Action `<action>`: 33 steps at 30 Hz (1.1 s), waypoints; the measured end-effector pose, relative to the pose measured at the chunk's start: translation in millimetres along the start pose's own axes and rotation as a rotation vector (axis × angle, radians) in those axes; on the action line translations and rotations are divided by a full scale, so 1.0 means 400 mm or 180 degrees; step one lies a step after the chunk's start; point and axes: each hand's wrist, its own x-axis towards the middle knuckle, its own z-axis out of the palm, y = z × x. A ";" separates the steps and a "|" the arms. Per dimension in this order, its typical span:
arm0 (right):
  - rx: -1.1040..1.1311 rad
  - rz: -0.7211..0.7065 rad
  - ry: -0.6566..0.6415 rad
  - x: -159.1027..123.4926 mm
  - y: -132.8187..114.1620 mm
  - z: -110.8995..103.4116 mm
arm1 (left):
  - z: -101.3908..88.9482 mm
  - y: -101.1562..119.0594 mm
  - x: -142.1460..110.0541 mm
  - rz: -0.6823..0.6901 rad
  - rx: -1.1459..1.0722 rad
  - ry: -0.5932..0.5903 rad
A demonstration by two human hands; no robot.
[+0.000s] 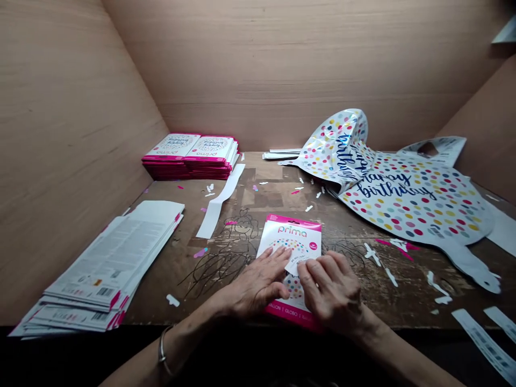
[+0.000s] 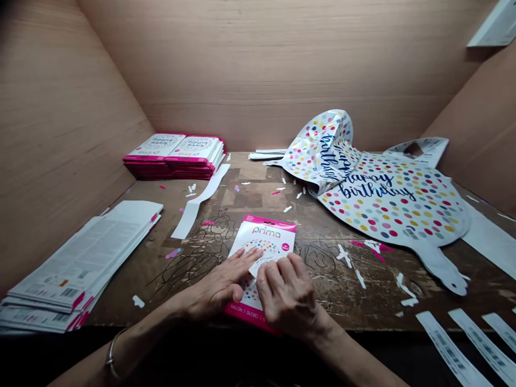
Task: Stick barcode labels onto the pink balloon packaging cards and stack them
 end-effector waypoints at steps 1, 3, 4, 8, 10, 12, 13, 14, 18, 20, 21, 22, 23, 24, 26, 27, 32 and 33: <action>0.0041 -0.0041 0.0017 0.003 -0.008 0.010 | 0.001 -0.001 0.000 -0.0074 -0.0088 0.0009; 0.0121 -0.0092 0.0014 0.008 -0.021 0.024 | 0.003 -0.001 0.002 -0.0234 -0.0222 0.0004; 0.0152 -0.0109 -0.0001 0.009 -0.024 0.028 | 0.003 0.000 0.002 -0.0288 -0.0268 -0.0004; 0.0243 -0.0212 -0.0047 0.004 -0.024 0.031 | 0.001 0.008 -0.001 -0.0222 -0.0306 -0.0001; 0.0290 -0.0267 -0.0101 -0.004 -0.020 0.029 | 0.000 0.011 -0.004 -0.0244 -0.0289 0.0030; 0.0365 -0.0339 -0.0181 -0.012 -0.015 0.026 | -0.002 0.014 -0.006 -0.0337 -0.0291 0.0077; 0.0416 -0.0390 -0.0206 -0.015 -0.013 0.025 | -0.002 0.015 -0.006 -0.0372 -0.0287 0.0094; 0.0467 -0.0445 -0.0220 -0.018 -0.010 0.024 | -0.003 0.015 -0.005 -0.0377 -0.0274 0.0092; 0.0791 -0.0530 -0.0411 -0.015 0.018 0.013 | -0.004 0.016 -0.002 -0.0332 -0.0255 0.0017; 0.1110 -0.0291 -0.0501 -0.007 0.042 0.002 | -0.007 0.016 -0.002 -0.0336 -0.0285 -0.0033; 0.1279 -0.0073 -0.0518 -0.002 0.054 -0.003 | -0.008 0.016 -0.002 -0.0339 -0.0293 -0.0054; 0.1443 0.0172 -0.0541 0.003 0.065 -0.007 | -0.010 0.016 -0.003 -0.0339 -0.0293 -0.0074; 0.1594 0.0407 -0.0598 0.007 0.075 -0.010 | -0.011 0.016 -0.003 -0.0345 -0.0285 -0.0088; 0.1728 0.0605 -0.0699 0.011 0.083 -0.011 | -0.013 0.017 -0.004 -0.0359 -0.0272 -0.0097; 0.1979 0.0806 -0.1055 0.017 0.091 -0.007 | -0.014 0.017 -0.004 -0.0370 -0.0236 -0.0122; 0.2084 0.0828 -0.1249 0.019 0.092 -0.003 | -0.014 0.017 -0.004 -0.0364 -0.0218 -0.0138; 0.2543 0.1089 -0.1718 0.025 0.088 0.020 | -0.014 0.019 -0.005 -0.0364 -0.0142 -0.0214; 0.2676 0.1209 -0.1737 0.027 0.088 0.020 | -0.014 0.021 -0.006 -0.0366 -0.0129 -0.0217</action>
